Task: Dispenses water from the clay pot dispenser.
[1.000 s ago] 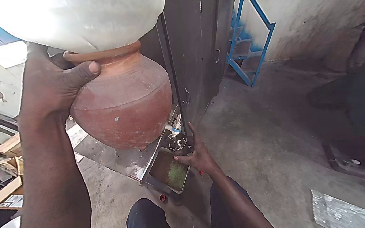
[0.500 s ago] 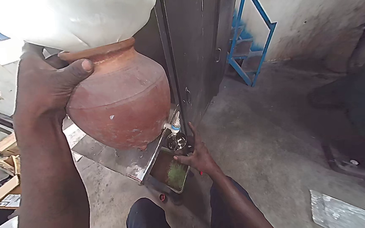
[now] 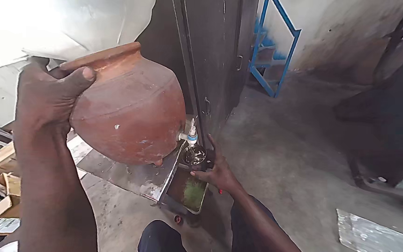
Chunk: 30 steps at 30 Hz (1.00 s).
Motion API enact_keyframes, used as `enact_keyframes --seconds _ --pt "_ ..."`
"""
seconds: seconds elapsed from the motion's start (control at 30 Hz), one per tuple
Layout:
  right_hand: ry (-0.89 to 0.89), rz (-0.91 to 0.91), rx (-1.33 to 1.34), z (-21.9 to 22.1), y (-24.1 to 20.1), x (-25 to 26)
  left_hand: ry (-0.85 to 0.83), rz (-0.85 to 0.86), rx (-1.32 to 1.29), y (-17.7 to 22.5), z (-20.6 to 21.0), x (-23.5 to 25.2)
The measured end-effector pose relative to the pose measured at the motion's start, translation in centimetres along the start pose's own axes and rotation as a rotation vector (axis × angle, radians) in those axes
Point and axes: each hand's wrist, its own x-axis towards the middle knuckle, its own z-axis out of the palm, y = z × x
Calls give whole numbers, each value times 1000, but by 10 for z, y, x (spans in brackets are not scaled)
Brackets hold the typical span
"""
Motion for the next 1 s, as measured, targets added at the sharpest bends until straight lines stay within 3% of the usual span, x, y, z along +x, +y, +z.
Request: enact_keyframes --seconds 0.6,0.83,1.0 --pt "51 -45 -8 -20 -27 -17 -14 20 59 14 7 -4" --pt "13 -256 9 -51 -105 -47 -51 -28 1 13 6 0" --pt "-113 -420 109 -63 -182 -63 -44 -50 15 17 6 -6"
